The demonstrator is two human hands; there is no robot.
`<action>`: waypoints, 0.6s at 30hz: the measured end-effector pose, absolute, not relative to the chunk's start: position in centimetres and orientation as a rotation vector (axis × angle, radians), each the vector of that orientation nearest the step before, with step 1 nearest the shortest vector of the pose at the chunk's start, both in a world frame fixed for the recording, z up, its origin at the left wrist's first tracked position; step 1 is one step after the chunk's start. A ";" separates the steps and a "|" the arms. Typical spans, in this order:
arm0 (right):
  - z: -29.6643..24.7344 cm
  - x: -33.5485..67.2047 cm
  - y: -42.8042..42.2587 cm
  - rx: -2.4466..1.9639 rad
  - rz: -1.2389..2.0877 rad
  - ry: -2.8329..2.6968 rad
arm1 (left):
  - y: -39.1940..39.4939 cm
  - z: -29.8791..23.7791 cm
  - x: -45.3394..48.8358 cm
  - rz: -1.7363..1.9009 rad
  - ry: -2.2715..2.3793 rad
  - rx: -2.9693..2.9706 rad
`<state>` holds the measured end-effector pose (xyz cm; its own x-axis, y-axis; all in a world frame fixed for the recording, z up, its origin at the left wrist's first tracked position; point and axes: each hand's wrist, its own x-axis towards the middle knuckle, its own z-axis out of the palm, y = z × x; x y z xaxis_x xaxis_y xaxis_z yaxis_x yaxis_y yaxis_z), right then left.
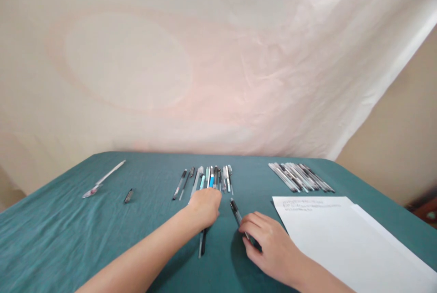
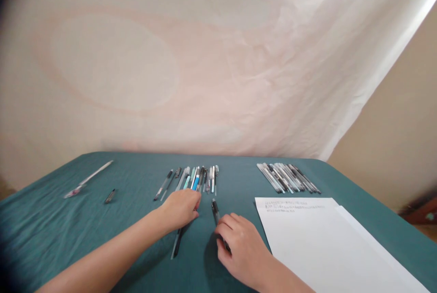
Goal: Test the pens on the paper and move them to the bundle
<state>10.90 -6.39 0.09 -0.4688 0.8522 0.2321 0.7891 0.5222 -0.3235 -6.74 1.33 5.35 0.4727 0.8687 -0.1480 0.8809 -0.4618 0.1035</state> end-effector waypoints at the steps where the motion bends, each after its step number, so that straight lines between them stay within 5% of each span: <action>1: -0.1 10.8 -6.3 -1.405 0.261 -2.352 | 1.4 5.3 -6.8 -0.110 1.531 2.550; 18: -1.2 12.6 -4.7 -1.806 0.433 -2.107 | 0.7 5.1 -6.2 -0.175 1.481 2.601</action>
<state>12.56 -4.73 -1.23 -0.1408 0.9886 0.0526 0.8879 0.1496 -0.4351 -6.23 0.72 5.08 0.5078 0.8443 -0.1713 0.8609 -0.5044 0.0663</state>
